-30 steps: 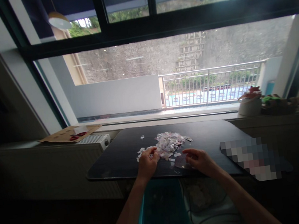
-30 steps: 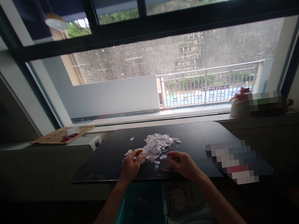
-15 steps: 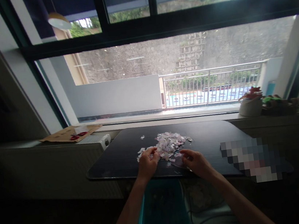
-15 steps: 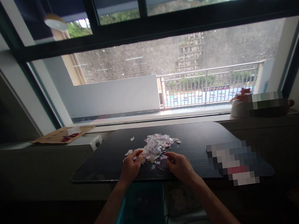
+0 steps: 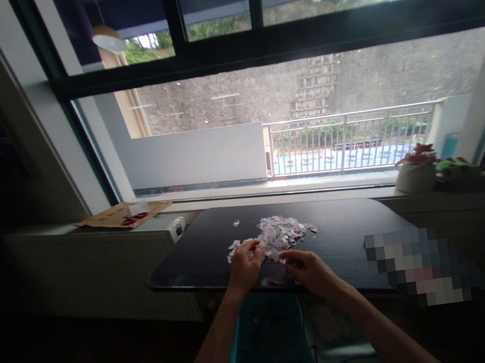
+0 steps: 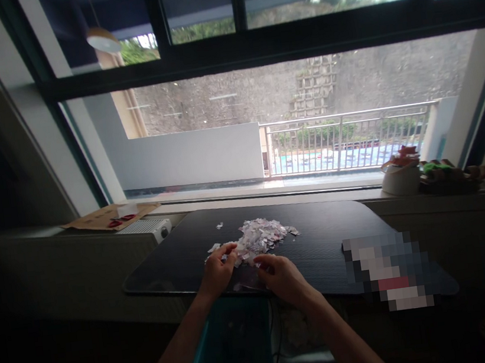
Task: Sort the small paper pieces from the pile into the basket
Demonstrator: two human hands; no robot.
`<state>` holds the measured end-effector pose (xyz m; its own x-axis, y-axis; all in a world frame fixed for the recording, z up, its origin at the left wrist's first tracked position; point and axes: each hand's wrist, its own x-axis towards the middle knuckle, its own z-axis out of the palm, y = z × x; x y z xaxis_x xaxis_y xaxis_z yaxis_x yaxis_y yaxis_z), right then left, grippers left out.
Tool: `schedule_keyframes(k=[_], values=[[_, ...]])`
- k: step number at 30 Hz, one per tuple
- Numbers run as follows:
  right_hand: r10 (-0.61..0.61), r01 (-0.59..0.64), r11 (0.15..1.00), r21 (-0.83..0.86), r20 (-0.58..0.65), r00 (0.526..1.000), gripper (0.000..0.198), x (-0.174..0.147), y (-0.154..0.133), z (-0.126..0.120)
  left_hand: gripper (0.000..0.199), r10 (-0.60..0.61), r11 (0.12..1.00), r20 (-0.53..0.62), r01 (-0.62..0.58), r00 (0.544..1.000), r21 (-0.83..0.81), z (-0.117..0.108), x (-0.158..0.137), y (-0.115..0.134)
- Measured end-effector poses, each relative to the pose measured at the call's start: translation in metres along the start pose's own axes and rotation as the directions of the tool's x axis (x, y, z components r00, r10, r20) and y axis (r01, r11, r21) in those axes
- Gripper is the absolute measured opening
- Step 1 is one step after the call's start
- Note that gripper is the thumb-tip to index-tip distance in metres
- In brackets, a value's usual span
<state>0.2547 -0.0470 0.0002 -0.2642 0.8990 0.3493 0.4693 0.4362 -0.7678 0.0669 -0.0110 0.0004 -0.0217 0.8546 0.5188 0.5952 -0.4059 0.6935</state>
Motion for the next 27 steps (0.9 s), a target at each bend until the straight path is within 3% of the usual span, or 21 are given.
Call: schedule_keyframes(k=[5, 10, 19, 23, 24, 27], values=[[-0.004, -0.005, 0.997, -0.083, -0.104, 0.995, 0.032, 0.002, -0.001, 0.003, 0.025, 0.016, 1.0, 0.0, -0.016, 1.0, -0.01, 0.0, -0.001, 0.001], [-0.053, 0.054, 0.998, -0.042, 0.017, 0.998, 0.03, 0.001, -0.01, 0.01, 0.025, 0.008, 1.0, -0.006, -0.008, 1.0, -0.005, 0.0, -0.001, 0.001], [-0.09, 0.092, 0.995, -0.037, 0.039, 0.995, 0.029, -0.009, -0.022, 0.015, 0.026, 0.013, 1.0, 0.004, -0.013, 1.0, -0.004, 0.001, -0.001, -0.002], [-0.088, 0.089, 0.996, -0.009, 0.063, 0.994, 0.03, -0.01, -0.015, 0.002, 0.026, 0.019, 1.0, -0.007, -0.019, 1.0, -0.006, 0.001, -0.001, -0.002], [-0.082, 0.082, 0.997, -0.003, 0.057, 0.995, 0.031, -0.009, -0.01, -0.005, 0.026, 0.018, 1.0, -0.01, -0.018, 1.0, -0.003, 0.001, -0.001, -0.002], [0.016, -0.022, 0.999, -0.038, -0.156, 0.988, 0.035, -0.003, 0.015, -0.031, 0.026, 0.015, 1.0, -0.006, -0.015, 1.0, 0.009, 0.001, -0.001, -0.001]])
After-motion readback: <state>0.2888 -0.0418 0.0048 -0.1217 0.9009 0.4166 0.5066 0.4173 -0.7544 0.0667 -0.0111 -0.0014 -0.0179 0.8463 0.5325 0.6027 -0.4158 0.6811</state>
